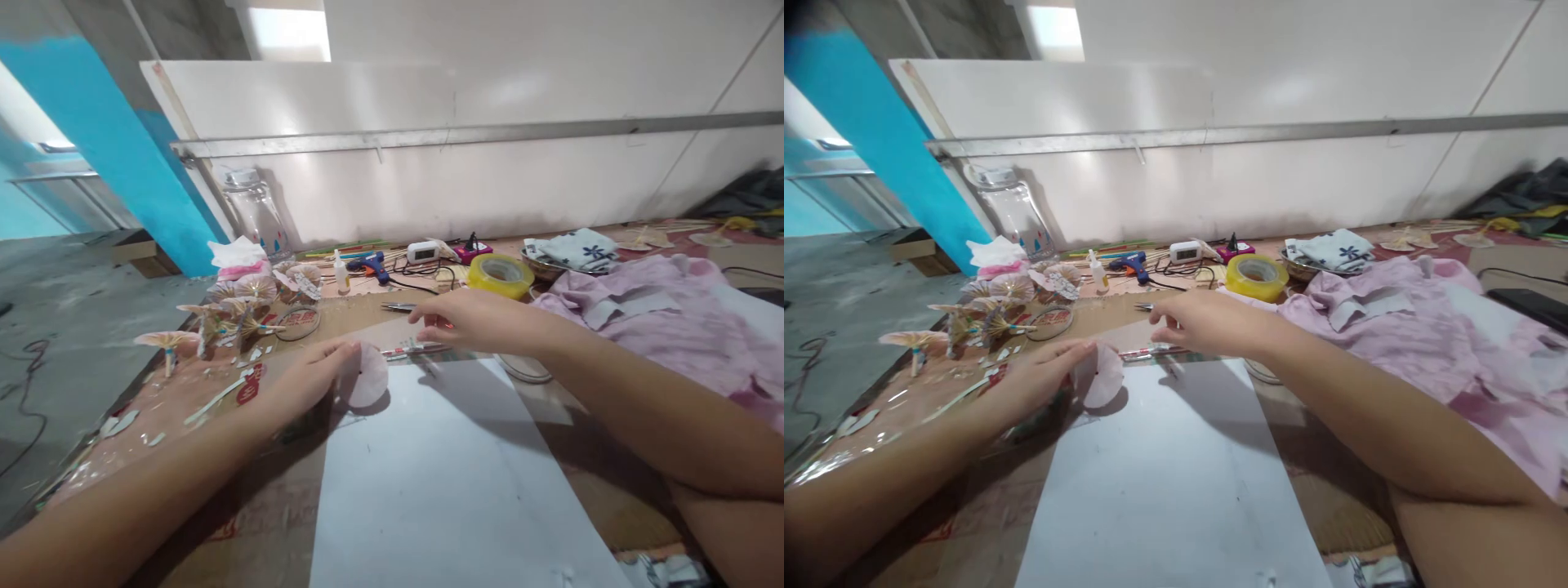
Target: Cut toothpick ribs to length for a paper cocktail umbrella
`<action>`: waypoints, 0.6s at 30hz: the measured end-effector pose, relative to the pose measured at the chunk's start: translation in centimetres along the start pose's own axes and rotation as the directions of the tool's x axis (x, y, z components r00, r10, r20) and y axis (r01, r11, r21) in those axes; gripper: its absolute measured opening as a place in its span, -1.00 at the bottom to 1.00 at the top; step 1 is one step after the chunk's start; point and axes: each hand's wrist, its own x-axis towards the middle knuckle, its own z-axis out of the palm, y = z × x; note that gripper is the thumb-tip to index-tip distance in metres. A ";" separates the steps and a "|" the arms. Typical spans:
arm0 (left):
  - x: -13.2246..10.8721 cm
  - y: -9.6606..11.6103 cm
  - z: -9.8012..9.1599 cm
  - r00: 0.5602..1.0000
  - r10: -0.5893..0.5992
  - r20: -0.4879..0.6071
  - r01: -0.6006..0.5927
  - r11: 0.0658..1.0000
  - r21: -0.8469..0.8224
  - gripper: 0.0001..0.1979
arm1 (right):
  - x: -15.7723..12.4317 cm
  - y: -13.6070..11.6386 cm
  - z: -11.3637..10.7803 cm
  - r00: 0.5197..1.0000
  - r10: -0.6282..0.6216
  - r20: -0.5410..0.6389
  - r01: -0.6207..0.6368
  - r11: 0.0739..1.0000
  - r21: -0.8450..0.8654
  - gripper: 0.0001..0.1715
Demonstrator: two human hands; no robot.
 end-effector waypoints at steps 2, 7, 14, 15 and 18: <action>-0.5 0.3 0.2 0.998 0.041 0.054 -0.047 0.993 0.111 -0.52 | -0.9 0.1 -0.7 1.000 0.026 -0.010 -0.026 0.999 -0.040 -0.65; -0.7 0.7 0.4 0.997 0.027 0.075 -0.040 0.983 0.180 -0.50 | -6.4 2.2 -1.6 0.945 0.318 0.073 -0.293 0.927 -0.236 -0.78; -0.5 0.6 0.4 0.996 0.014 0.084 -0.027 0.986 0.162 -0.47 | -16.3 9.5 1.6 0.831 0.543 0.120 -0.503 0.826 -0.255 -0.44; -0.5 0.7 0.5 0.997 0.010 0.081 -0.023 0.988 0.154 -0.47 | -17.0 10.4 2.0 0.830 0.554 0.057 -0.528 0.815 -0.239 -0.26; -0.6 1.2 0.6 0.998 -0.002 0.068 -0.007 0.990 0.141 -0.52 | -17.3 12.0 2.9 0.808 0.590 0.016 -0.579 0.797 -0.172 -0.01</action>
